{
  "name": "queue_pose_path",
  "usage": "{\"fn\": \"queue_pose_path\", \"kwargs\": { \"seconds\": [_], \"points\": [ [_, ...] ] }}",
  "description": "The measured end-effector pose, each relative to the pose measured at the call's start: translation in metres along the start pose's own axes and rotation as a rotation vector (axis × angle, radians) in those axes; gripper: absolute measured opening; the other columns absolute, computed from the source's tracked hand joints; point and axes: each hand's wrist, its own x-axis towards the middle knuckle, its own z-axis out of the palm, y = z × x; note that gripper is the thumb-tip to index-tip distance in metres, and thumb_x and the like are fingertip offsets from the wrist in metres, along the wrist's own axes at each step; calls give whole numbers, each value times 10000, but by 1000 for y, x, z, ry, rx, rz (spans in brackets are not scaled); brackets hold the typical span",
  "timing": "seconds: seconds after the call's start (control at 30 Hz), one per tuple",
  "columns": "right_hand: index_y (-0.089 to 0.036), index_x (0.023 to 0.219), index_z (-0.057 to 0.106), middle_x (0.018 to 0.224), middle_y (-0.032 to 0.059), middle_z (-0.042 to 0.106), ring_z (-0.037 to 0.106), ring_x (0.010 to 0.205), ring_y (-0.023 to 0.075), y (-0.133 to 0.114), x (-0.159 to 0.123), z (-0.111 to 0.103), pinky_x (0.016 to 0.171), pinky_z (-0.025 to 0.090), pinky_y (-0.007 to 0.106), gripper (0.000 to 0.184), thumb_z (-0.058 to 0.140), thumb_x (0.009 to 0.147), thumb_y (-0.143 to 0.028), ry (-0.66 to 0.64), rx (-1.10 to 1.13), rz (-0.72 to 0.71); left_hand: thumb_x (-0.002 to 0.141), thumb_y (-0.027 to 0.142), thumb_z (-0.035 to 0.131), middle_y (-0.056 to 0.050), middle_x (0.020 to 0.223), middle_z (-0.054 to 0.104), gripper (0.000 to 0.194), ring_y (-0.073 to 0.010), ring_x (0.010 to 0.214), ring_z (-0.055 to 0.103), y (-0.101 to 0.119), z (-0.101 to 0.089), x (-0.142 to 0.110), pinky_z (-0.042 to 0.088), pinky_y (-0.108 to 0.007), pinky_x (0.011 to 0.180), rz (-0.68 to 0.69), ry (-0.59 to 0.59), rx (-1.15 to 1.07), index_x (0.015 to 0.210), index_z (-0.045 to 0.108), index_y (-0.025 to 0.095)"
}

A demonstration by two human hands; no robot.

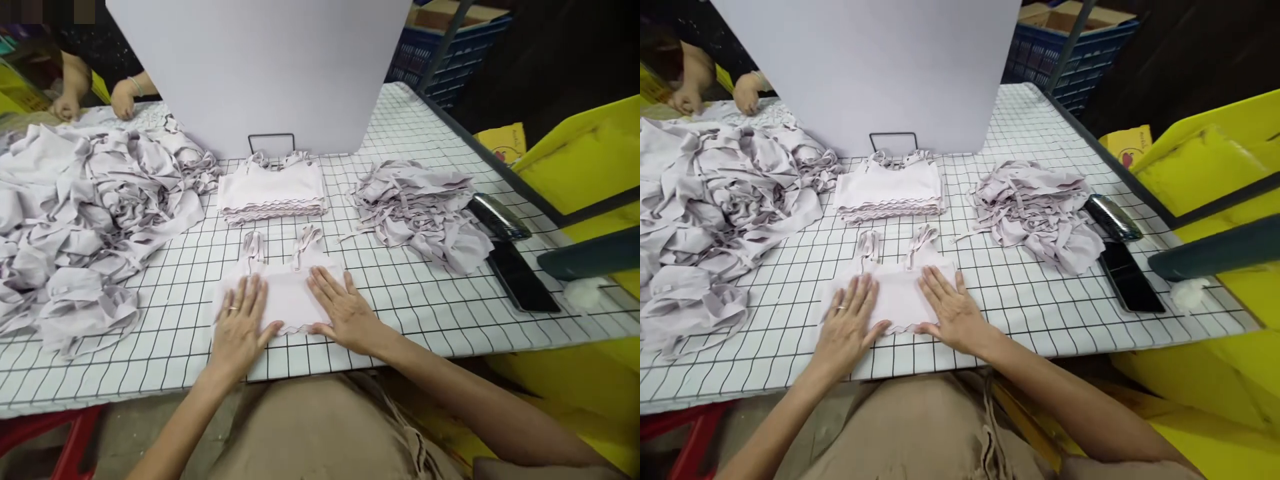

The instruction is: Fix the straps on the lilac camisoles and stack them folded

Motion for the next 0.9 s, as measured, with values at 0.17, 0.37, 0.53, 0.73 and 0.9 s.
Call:
{"fn": "queue_pose_path", "kwargs": {
  "seconds": [0.17,0.37,0.53,0.73,0.9],
  "points": [
    [-207,1610,236,1668,148,239,200,1560,318,46,-19,-30,1180,253,685,758,377,999,-635,30,116,104,1015,567,368,-127,1683,220,751,-339,1560,176,-38,-3,-19,123,-606,1241,-55,38,-4,1638,69,274],
    [-147,1134,699,1152,178,709,598,1170,315,127,-13,-83,1054,447,547,313,464,987,-291,532,60,419,1034,381,402,-100,1662,296,640,-323,1552,207,-43,-20,-32,41,-656,1227,-159,191,-167,1621,150,353],
    [-177,689,628,789,124,695,612,956,339,161,-14,-105,966,426,648,140,623,823,-215,555,85,499,997,360,481,-68,1608,412,645,-339,1513,310,-49,-28,-40,164,-651,1229,-94,269,-213,1596,246,403],
    [-222,915,546,888,67,702,681,814,209,149,-17,-169,786,580,398,237,383,990,-378,733,420,454,947,381,589,15,1458,598,523,-311,1349,559,-46,-41,-47,602,-431,973,-88,236,-343,1461,506,436],
    [-246,905,501,861,26,712,725,805,201,110,-24,-247,821,601,405,222,573,912,-456,934,1048,155,903,504,621,-15,1366,673,449,-329,1302,600,-29,-54,-33,614,-235,537,-257,201,-515,1328,661,364]
  ]
}}
